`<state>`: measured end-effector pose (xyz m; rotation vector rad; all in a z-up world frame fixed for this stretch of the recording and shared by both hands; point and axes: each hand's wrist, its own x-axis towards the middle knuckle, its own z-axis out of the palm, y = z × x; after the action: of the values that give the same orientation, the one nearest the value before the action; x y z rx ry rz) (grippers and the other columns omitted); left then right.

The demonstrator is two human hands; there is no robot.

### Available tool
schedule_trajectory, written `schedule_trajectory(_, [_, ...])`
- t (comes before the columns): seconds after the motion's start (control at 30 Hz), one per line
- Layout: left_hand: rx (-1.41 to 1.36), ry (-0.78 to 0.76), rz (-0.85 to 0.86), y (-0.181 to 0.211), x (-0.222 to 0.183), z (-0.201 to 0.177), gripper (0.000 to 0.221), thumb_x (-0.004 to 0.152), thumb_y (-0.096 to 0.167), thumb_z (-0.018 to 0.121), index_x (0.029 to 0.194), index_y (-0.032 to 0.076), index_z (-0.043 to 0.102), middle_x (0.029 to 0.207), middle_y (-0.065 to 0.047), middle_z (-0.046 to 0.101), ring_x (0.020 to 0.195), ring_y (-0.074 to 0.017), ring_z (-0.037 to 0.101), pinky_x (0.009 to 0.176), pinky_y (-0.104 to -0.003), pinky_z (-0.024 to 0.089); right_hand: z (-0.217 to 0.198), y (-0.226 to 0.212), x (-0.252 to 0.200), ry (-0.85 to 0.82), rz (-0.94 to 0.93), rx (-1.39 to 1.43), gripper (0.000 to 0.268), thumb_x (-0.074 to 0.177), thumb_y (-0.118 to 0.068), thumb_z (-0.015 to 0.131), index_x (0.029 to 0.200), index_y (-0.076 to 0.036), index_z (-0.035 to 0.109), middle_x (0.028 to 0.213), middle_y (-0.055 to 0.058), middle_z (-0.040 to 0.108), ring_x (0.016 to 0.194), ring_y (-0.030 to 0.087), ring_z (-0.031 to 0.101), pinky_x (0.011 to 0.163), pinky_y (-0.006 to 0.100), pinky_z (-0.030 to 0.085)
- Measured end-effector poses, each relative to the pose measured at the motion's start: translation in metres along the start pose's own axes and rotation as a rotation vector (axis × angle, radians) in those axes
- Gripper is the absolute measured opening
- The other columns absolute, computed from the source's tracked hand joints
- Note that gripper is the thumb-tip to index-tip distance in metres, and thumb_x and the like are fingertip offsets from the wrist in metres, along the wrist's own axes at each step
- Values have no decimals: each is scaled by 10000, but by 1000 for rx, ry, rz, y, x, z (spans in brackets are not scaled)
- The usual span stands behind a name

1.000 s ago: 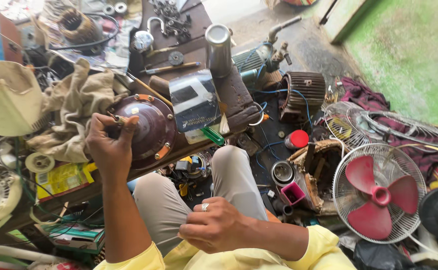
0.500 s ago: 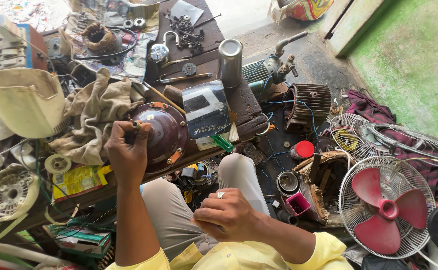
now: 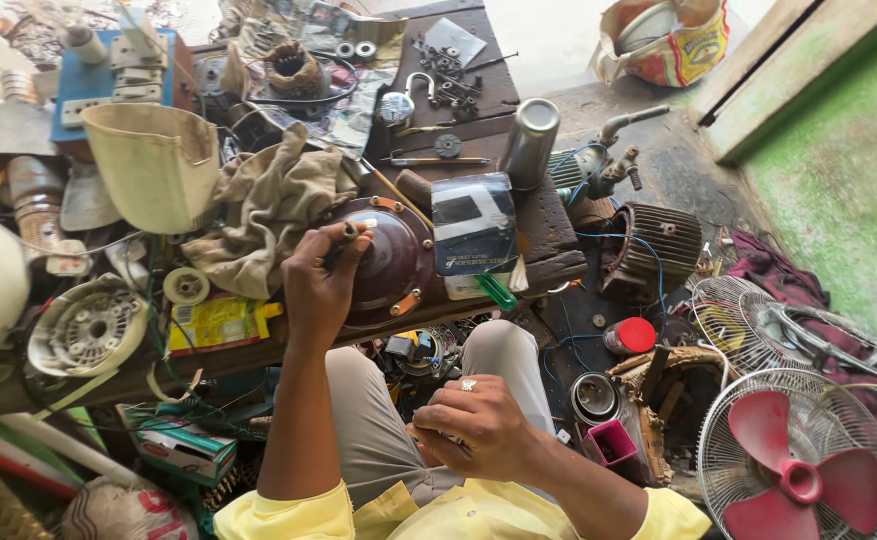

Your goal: The person sits at a cluttered workbench and uses a screwdriver to tighten screws on a brown circular electrical component. They repeatedly pick up and set down the tool while adjusting the component on the table.

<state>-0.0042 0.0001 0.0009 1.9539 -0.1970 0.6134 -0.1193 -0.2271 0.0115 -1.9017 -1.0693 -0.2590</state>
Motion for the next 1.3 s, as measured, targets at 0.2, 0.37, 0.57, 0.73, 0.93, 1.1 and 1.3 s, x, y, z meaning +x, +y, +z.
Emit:
schedule_trajectory(0.2, [-61, -58, -44, 3, 0, -2, 235, 995, 188, 722, 1188, 60, 762, 996, -65, 769, 910, -137, 714, 843, -266, 559, 5, -2, 6, 17, 3, 1, 143, 871, -112, 825, 906, -94, 687, 746, 10, 659, 594, 192, 623, 524, 342, 426])
schedule_trajectory(0.37, [2, -98, -47, 8, 0, -5, 222, 1005, 182, 695, 1188, 80, 771, 1030, -44, 780, 943, -159, 687, 853, -296, 562, 4, 2, 8, 34, 17, -14, 152, 853, -88, 826, 889, -95, 679, 742, 11, 661, 598, 186, 633, 531, 345, 415])
schedule_trajectory(0.57, [-42, -212, 29, 7, 4, -17, 272, 1025, 172, 644, 1266, 75, 725, 1210, -84, 724, 1101, -211, 662, 973, -350, 530, 5, 7, 14, 58, 15, -31, 176, 827, -67, 837, 876, -78, 668, 738, 23, 665, 580, 185, 624, 510, 338, 410])
schedule_trajectory(0.73, [-95, -212, -34, 2, 3, -18, 287, 1049, 219, 615, 1282, 78, 704, 1158, -60, 747, 1108, -205, 665, 978, -345, 527, 8, 4, 18, 64, 13, -25, 188, 820, -52, 842, 868, -75, 662, 725, 31, 650, 573, 191, 610, 509, 340, 405])
schedule_trajectory(0.93, [-74, -166, -46, -4, -1, -14, 220, 1022, 234, 662, 1166, 111, 774, 1058, -61, 747, 1054, -182, 687, 916, -325, 556, 5, 3, 19, 78, -6, -31, 184, 814, -39, 833, 875, -70, 662, 763, 34, 691, 619, 194, 663, 525, 327, 450])
schedule_trajectory(1.1, [-120, -113, -78, -6, -3, -12, 214, 979, 231, 724, 1152, 122, 787, 1014, -54, 751, 986, -161, 702, 877, -301, 557, 0, 7, 21, 131, 12, -21, 173, 813, -24, 825, 882, -62, 671, 751, 47, 692, 603, 179, 672, 542, 300, 500])
schedule_trajectory(1.3, [-111, -32, -89, -9, -4, -8, 262, 920, 250, 787, 1134, 99, 791, 975, -57, 758, 895, -144, 722, 808, -275, 550, 3, 4, 21, 129, 42, -11, 169, 804, -22, 827, 862, -65, 675, 710, 35, 674, 546, 148, 624, 512, 277, 469])
